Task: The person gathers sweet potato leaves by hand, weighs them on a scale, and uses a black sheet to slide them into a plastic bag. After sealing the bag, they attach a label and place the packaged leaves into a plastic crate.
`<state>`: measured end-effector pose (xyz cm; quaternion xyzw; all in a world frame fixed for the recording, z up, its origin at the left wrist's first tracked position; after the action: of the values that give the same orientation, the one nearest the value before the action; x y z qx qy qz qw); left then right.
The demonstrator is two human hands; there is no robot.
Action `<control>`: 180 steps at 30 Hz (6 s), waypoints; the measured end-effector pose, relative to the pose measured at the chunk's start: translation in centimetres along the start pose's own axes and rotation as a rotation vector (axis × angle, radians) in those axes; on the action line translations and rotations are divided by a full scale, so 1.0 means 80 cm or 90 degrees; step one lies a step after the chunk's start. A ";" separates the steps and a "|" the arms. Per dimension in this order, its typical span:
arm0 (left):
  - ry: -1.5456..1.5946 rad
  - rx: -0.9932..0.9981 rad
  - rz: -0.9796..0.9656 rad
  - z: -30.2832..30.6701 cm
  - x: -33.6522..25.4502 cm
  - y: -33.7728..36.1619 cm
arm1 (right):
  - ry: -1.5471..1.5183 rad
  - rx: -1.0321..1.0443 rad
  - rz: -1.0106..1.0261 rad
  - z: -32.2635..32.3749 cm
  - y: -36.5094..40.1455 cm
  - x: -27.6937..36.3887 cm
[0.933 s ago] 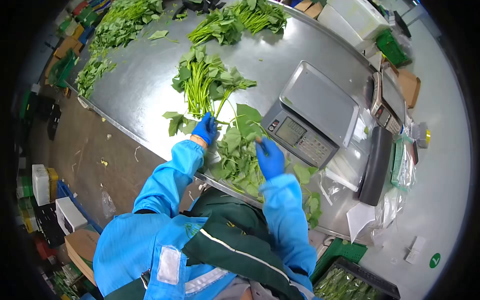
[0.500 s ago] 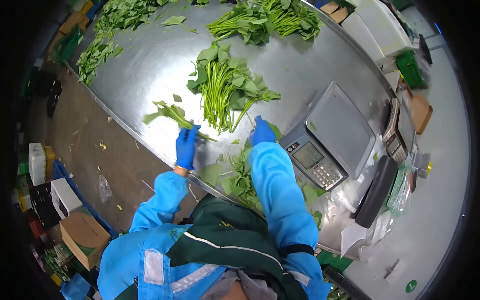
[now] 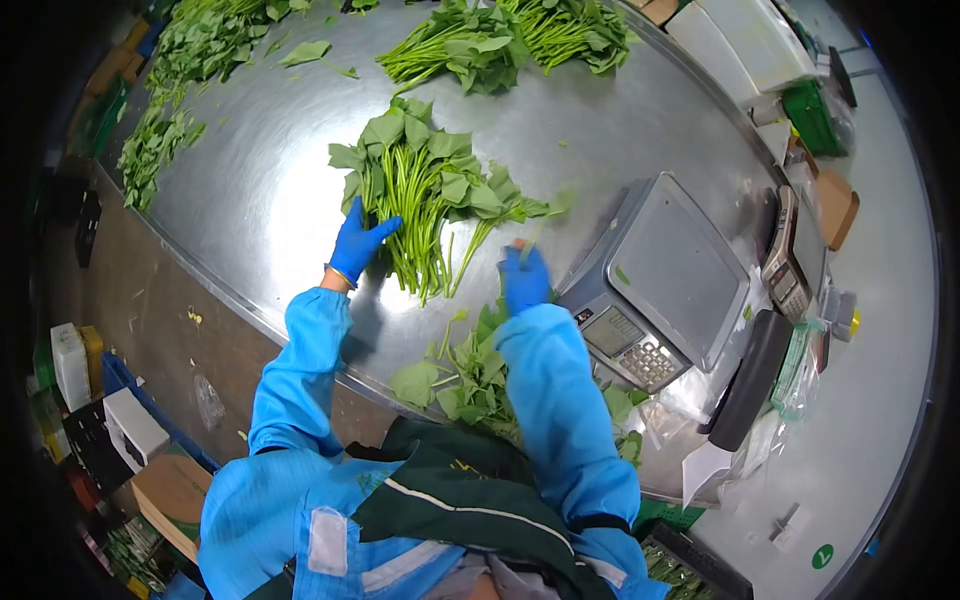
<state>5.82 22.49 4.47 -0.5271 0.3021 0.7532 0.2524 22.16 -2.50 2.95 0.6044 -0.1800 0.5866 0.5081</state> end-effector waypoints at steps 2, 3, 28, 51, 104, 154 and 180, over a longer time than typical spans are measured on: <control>-0.007 -0.039 0.020 -0.022 0.028 -0.006 | 0.152 0.019 0.126 -0.052 -0.030 -0.048; -0.059 -0.023 0.063 -0.034 0.031 -0.007 | 0.072 0.048 0.098 -0.075 -0.020 -0.013; 0.009 0.532 -0.040 -0.049 -0.124 -0.168 | -0.274 0.262 -0.105 0.037 0.024 0.109; -0.431 0.164 -0.179 -0.092 -0.050 -0.255 | 0.079 -0.270 0.212 0.366 -0.038 0.051; 0.583 0.209 0.254 -0.165 -0.060 0.286 | -0.196 0.444 -0.073 0.054 0.200 -0.005; 0.733 0.163 0.339 -0.178 -0.027 0.237 | 0.160 -0.220 0.178 0.407 0.053 0.058; 0.169 0.036 0.087 -0.009 0.035 0.109 | 0.093 -0.307 0.160 0.408 0.081 0.078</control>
<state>-0.72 16.09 3.26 -0.5932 0.3889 0.6833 0.1730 35.57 -29.81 17.79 0.3952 -0.3506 0.6273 0.5722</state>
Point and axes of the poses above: each hand's wrist, its own y-axis away from the middle knuckle, its own z-axis out of the back of the hand, x = y × z, the point moved 7 cm from there along -y, towards the middle knuckle, and after that the axes turned 4 degrees about x, right-handed, at the moved point
